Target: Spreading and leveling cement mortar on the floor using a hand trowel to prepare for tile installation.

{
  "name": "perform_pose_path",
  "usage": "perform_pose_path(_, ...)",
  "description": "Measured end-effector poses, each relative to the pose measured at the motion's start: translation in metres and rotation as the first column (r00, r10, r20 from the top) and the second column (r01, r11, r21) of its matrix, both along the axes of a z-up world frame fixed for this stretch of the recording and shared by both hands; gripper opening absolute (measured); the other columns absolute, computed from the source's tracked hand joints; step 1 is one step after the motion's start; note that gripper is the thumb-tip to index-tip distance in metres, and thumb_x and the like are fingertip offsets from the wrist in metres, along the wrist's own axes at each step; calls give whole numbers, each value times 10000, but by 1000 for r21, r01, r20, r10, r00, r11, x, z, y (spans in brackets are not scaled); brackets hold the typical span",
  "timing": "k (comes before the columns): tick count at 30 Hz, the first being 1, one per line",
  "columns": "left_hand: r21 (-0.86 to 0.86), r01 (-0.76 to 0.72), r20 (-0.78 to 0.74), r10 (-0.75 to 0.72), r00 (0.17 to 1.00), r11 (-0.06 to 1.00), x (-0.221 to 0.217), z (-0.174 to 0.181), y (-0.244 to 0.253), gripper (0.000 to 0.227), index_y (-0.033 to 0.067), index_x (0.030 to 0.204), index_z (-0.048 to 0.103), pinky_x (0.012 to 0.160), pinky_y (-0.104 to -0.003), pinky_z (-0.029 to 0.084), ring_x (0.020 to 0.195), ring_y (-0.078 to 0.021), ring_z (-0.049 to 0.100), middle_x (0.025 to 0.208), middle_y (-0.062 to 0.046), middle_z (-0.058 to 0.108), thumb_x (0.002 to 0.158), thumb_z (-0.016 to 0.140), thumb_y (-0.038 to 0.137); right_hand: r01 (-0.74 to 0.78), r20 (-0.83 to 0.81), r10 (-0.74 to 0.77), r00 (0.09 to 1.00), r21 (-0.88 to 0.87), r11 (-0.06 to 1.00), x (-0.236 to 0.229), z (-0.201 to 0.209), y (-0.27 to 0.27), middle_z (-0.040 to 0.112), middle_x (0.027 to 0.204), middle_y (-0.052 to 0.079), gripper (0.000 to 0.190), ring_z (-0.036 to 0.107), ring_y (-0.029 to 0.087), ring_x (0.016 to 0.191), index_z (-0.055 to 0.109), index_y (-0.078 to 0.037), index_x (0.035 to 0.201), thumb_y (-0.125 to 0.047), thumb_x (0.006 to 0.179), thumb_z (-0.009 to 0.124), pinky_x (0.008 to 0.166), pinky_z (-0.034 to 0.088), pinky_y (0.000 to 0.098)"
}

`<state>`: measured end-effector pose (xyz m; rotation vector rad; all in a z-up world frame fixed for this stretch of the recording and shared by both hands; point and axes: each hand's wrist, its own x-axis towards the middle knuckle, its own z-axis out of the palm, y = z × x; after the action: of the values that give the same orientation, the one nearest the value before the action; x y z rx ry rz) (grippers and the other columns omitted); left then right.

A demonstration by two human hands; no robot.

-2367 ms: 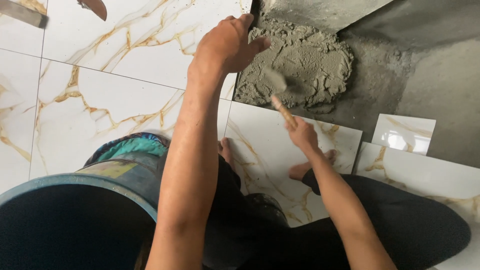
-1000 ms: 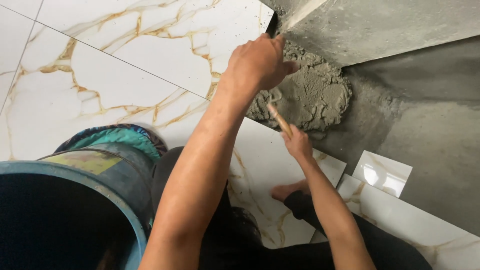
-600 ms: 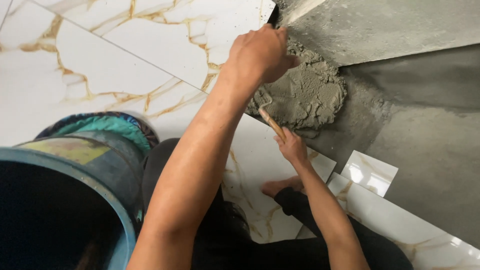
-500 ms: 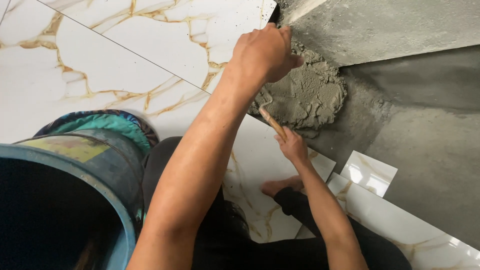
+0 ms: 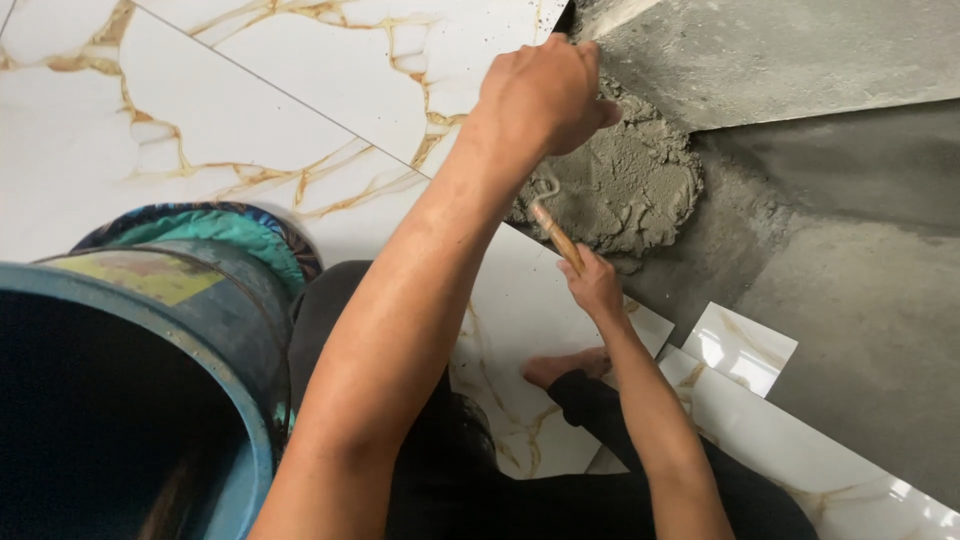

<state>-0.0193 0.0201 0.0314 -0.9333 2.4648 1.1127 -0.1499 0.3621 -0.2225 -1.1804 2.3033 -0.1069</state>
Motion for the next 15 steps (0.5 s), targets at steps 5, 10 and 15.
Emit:
perform_pose_path(5,-34,13,7,-13,1000,999,-5,-5,0,666,122,1461,468,975,-457,528,1106,-274,658,1323,-114,596,1039,524,634,78,-92,-71,993,75,994,-2,-5,-19,699,923,182,449,653,435,857,627,-147,1282,-475,976,636,680,481,556)
perform_pose_path(10,-34,54,34,-53,998,998,-1,-1,-2,702,102,1504,423,955,-444,546,1077,-269,645,1288,-126,580,1053,491,636,-16,-71,21,997,75,997,9,-1,2,681,1080,161,557,653,407,916,579,-83,1379,-491,999,589,676,497,538)
perform_pose_path(15,-42,32,7,-32,999,999,-5,-3,-1,704,140,1549,386,1030,-467,497,1227,-309,597,1530,-152,457,1043,514,613,-56,-95,62,994,65,996,8,3,11,693,1055,166,570,676,416,877,596,-102,1390,-512,995,582,624,512,536)
